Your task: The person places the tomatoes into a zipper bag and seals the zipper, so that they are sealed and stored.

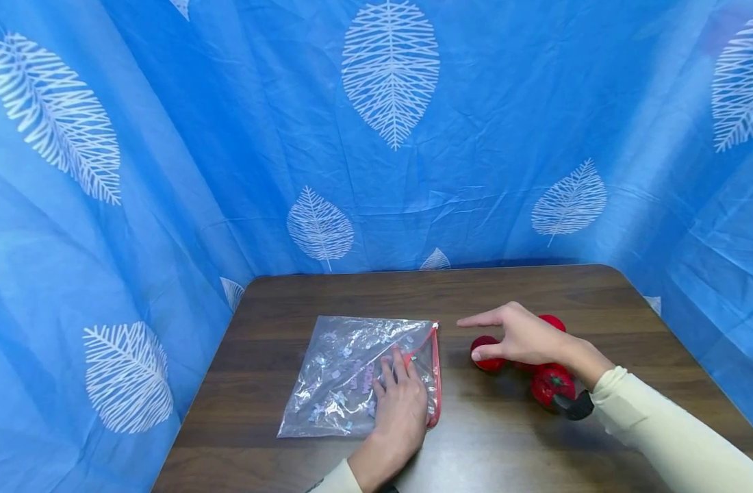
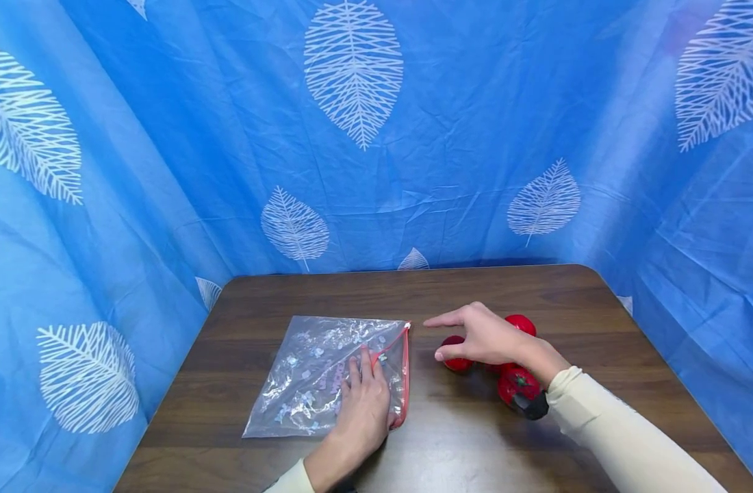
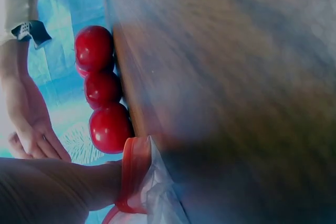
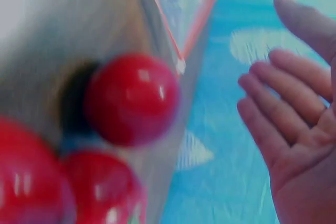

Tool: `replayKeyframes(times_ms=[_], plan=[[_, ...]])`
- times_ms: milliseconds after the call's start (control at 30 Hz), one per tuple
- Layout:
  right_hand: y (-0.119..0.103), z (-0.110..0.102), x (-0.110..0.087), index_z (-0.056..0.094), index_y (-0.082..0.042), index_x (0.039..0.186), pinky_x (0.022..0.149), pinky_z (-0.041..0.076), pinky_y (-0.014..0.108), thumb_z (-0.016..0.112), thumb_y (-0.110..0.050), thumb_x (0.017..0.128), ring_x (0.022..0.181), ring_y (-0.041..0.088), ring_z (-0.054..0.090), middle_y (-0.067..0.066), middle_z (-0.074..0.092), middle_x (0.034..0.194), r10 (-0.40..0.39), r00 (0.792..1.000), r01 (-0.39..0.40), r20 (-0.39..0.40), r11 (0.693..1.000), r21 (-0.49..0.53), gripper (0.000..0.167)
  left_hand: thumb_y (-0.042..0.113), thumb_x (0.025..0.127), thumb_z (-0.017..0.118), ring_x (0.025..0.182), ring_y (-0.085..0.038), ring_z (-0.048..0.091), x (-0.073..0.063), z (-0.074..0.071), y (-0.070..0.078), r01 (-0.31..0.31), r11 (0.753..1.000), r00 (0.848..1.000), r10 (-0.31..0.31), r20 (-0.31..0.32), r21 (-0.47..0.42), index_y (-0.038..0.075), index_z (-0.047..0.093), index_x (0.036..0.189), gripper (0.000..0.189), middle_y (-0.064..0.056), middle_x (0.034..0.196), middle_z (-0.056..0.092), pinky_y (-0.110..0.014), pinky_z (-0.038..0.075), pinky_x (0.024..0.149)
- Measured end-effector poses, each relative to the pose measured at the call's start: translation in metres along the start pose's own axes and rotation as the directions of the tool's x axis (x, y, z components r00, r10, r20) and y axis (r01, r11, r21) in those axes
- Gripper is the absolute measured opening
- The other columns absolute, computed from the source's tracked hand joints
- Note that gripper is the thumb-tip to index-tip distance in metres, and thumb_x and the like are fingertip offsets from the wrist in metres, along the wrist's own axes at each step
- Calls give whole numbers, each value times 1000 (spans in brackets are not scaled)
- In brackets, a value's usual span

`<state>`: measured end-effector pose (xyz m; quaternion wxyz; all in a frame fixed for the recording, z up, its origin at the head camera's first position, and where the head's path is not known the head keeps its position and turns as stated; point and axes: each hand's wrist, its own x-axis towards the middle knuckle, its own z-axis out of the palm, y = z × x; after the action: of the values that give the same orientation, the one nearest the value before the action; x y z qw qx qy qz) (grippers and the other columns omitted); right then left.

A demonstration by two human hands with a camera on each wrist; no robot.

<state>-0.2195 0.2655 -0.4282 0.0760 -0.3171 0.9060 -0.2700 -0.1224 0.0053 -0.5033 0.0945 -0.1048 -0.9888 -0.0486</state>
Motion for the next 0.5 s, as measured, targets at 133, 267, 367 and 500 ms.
replayKeyframes(times_ms=[133, 267, 367, 500], plan=[[13, -18, -20, 73, -28, 146, 103, 62, 48, 88, -41, 93, 131, 28, 72, 0, 74, 144, 48, 999, -47, -15, 997, 67, 56, 26, 68, 102, 140, -55, 59, -1, 0, 0, -2, 1000, 1000, 1, -9, -6, -11, 58, 146, 97, -36, 162, 47, -66, 59, 102], [24, -30, -41, 73, -26, 145, 98, 63, 40, 88, -35, 94, 131, 31, 71, 2, 74, 145, 86, 996, -83, -16, 987, 135, 54, 28, 66, 103, 140, -56, 58, -1, -1, 0, -9, 1000, 1000, 9, -11, -5, -11, 59, 145, 99, -36, 161, 48, -67, 59, 102], [33, -35, -56, 73, -23, 145, 99, 63, 43, 88, -33, 94, 132, 29, 70, 4, 74, 145, 117, 993, -113, -14, 981, 159, 54, 31, 65, 104, 140, -56, 58, -1, 0, -1, -15, 1000, 1000, 15, -4, -8, -11, 60, 145, 101, -36, 161, 48, -67, 58, 102], [45, -35, -77, 72, -22, 145, 98, 63, 39, 89, -31, 94, 128, 5, 70, 4, 75, 144, 160, 986, -150, -44, 973, 177, 55, 30, 64, 105, 141, -57, 57, -1, 0, -1, -19, 1000, 1000, 20, 3, -15, -11, 59, 145, 102, -36, 162, 48, -68, 57, 103]])
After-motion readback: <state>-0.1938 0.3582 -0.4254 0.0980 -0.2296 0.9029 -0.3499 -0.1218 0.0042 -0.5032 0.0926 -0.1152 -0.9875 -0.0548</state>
